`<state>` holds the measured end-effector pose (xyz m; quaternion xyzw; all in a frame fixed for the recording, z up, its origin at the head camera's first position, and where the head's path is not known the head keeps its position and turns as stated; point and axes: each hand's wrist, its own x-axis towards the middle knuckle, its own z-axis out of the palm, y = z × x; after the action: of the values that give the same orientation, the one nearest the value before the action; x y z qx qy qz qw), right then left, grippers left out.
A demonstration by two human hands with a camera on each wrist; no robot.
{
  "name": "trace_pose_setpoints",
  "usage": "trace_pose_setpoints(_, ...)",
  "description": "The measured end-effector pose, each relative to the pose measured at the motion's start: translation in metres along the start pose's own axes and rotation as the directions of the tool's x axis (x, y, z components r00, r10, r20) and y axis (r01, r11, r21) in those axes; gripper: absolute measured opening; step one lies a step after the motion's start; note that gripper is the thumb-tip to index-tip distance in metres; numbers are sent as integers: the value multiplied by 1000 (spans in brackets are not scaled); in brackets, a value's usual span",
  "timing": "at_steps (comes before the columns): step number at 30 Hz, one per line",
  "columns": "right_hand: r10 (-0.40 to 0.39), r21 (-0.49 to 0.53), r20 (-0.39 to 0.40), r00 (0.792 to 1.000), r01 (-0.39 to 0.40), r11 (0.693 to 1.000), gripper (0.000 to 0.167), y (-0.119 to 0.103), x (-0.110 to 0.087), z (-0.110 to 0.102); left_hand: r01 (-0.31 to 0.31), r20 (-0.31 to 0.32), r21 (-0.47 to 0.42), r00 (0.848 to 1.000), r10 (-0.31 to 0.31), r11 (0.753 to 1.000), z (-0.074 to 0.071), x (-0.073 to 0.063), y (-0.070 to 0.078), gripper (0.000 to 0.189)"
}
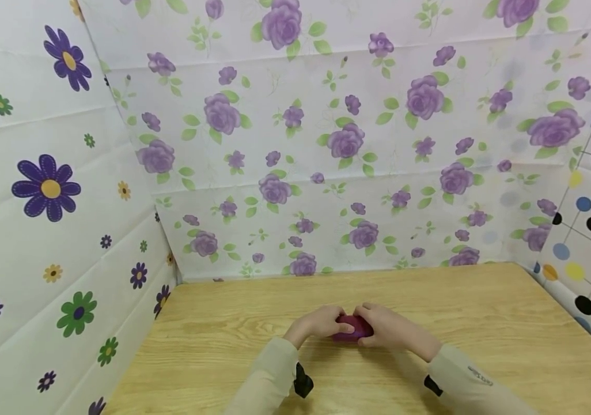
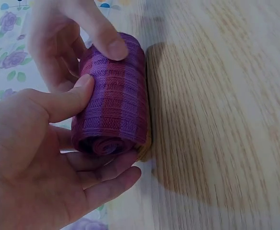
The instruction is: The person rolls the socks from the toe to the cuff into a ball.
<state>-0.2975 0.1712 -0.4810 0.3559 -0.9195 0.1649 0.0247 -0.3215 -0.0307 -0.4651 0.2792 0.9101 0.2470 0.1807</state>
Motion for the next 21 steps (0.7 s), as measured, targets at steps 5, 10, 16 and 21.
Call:
trace_pose_setpoints(5,22,-15,11,1000,-22,1000,43,0,2,2,3,-7,-21,1000,-4,1000,1,3,-5,38)
trace_pose_setpoints(10,33,-52,-18,999,-34,998,52,-2,1,4,29,-5,-89,1000,-29,996,1,5,-6,39)
trace_pose_setpoints(16,31,-81,-48,998,-35,996,57,-4,3,6,55,4,-144,998,-55,988,1,5,-5,38)
trace_pose_setpoints(21,31,-65,-44,999,-34,997,47,0,7,5,88,0,-206,996,-90,975,-1,4,-5,39)
